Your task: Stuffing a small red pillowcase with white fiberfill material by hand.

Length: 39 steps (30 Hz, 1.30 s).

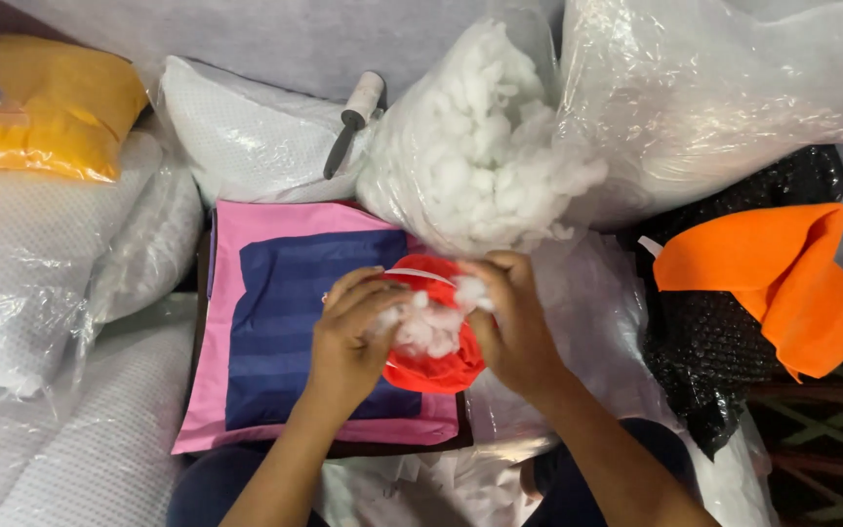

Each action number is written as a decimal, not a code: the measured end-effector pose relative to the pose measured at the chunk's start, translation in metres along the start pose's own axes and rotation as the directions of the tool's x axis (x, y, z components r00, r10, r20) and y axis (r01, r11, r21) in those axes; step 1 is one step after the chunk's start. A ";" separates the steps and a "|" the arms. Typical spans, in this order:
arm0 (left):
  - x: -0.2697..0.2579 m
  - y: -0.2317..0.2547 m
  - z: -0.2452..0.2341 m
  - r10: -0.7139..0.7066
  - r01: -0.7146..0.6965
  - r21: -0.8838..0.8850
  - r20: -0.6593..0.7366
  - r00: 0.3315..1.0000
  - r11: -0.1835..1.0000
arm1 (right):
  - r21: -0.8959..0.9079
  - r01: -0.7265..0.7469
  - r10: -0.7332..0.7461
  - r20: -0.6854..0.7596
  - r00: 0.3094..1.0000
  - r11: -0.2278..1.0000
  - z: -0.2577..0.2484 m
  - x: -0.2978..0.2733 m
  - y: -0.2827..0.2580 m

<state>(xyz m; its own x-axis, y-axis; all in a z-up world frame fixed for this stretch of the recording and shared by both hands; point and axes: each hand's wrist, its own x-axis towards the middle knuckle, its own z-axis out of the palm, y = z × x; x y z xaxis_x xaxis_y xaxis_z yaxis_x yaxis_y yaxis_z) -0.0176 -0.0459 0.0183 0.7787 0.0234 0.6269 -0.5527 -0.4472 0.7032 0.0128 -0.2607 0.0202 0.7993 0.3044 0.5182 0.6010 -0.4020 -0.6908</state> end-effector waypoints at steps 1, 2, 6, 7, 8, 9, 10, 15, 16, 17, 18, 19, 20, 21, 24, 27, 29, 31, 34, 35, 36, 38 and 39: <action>-0.005 -0.004 0.002 -0.002 0.002 0.001 -0.003 1.000 1.000 | 0.001 0.002 -0.002 0.004 1.000 1.000 0.007 -0.004 -0.001; -0.009 -0.009 0.004 0.006 -0.011 0.103 0.052 0.999 0.995 | -0.082 0.056 -0.047 0.107 0.993 0.995 0.013 -0.008 -0.002; -0.010 -0.004 -0.007 -0.065 0.015 0.287 0.164 0.984 0.958 | -0.241 0.194 -0.141 0.221 0.965 0.951 0.027 -0.013 0.008; -0.009 -0.005 -0.010 -0.064 0.014 0.290 0.164 0.984 0.957 | -0.239 0.196 -0.144 0.220 0.965 0.951 0.028 -0.016 0.018; -0.010 -0.005 -0.013 -0.083 0.030 0.307 0.160 0.984 0.951 | -0.310 0.231 -0.190 0.158 0.969 0.922 0.030 -0.019 0.028; -0.010 -0.006 -0.015 -0.102 0.046 0.324 0.157 0.982 0.945 | -0.382 0.259 -0.239 0.100 0.966 0.887 0.031 -0.023 0.037; -0.010 -0.012 -0.014 -0.097 0.042 0.325 0.156 0.983 0.945 | -0.383 0.260 -0.242 0.096 0.966 0.887 0.031 -0.019 0.035; -0.024 -0.042 -0.007 -0.152 0.114 0.273 0.123 0.981 0.955 | -0.421 0.295 -0.283 0.092 0.955 0.858 0.039 -0.021 0.037; -0.023 -0.040 -0.009 -0.152 0.113 0.273 0.123 0.981 0.955 | -0.421 0.295 -0.284 0.092 0.955 0.858 0.038 -0.021 0.031; -0.022 -0.037 -0.010 -0.191 0.160 0.186 0.165 0.968 0.969 | -0.411 0.245 -0.236 0.073 0.969 0.878 0.036 -0.020 0.025; -0.020 -0.035 -0.011 -0.226 0.209 0.099 0.209 0.951 0.973 | -0.401 0.193 -0.187 0.056 0.981 0.896 0.035 -0.019 0.019; -0.017 -0.031 -0.016 -0.225 0.208 0.098 0.209 0.952 0.973 | -0.401 0.194 -0.187 0.055 0.981 0.895 0.031 -0.018 0.013; -0.014 -0.027 -0.022 -0.266 0.277 -0.005 0.263 0.927 0.961 | -0.449 0.195 -0.196 0.044 0.980 0.872 0.027 -0.016 0.007; -0.011 -0.022 -0.028 -0.299 0.347 -0.104 0.320 0.899 0.932 | -0.495 0.195 -0.206 0.033 0.978 0.847 0.024 -0.014 0.002; -0.001 -0.014 -0.042 -0.330 0.394 -0.157 0.322 0.887 0.906 | -0.376 0.191 -0.155 0.125 0.980 0.906 0.029 -0.020 0.010; 0.009 -0.009 -0.052 -0.600 0.632 -0.025 0.286 0.747 0.775 | -0.326 0.239 -0.188 0.180 0.966 0.915 0.045 -0.032 0.028; 0.007 -0.015 -0.054 -0.709 0.730 0.031 0.271 0.651 0.683 | -0.327 0.266 -0.218 0.176 0.960 0.907 0.041 -0.025 0.014; 0.005 -0.022 -0.049 -0.800 0.810 0.081 0.241 0.550 0.581 | -0.328 0.303 -0.259 0.171 0.951 0.895 0.039 -0.016 0.002; -0.002 -0.029 -0.035 -0.795 0.870 -0.178 0.352 0.493 0.461 | -0.342 0.440 -0.382 0.227 0.896 0.830 0.047 -0.012 -0.005; -0.003 -0.031 -0.031 -0.793 0.867 -0.250 0.355 0.496 0.431 | -0.291 0.447 -0.385 0.248 0.889 0.846 0.053 -0.016 0.001; -0.003 -0.032 -0.027 -0.789 0.860 -0.320 0.359 0.498 0.397 | -0.240 0.451 -0.388 0.268 0.882 0.860 0.058 -0.021 0.007; -0.012 -0.048 -0.026 -0.798 0.851 -0.386 0.347 0.492 0.357 | -0.245 0.442 -0.367 0.297 0.882 0.863 0.069 -0.028 0.028; -0.016 -0.055 -0.026 -0.808 0.835 -0.452 0.334 0.486 0.315 | -0.249 0.433 -0.346 0.326 0.880 0.866 0.074 -0.032 0.038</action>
<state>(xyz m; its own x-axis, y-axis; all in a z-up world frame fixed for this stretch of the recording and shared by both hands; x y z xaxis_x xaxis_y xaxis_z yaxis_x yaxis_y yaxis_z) -0.0077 0.0020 -0.0218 0.9238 0.0744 -0.3755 0.3416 0.2824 0.8964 0.0103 -0.2218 -0.0602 0.4942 0.6885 0.5308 0.8674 -0.4314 -0.2480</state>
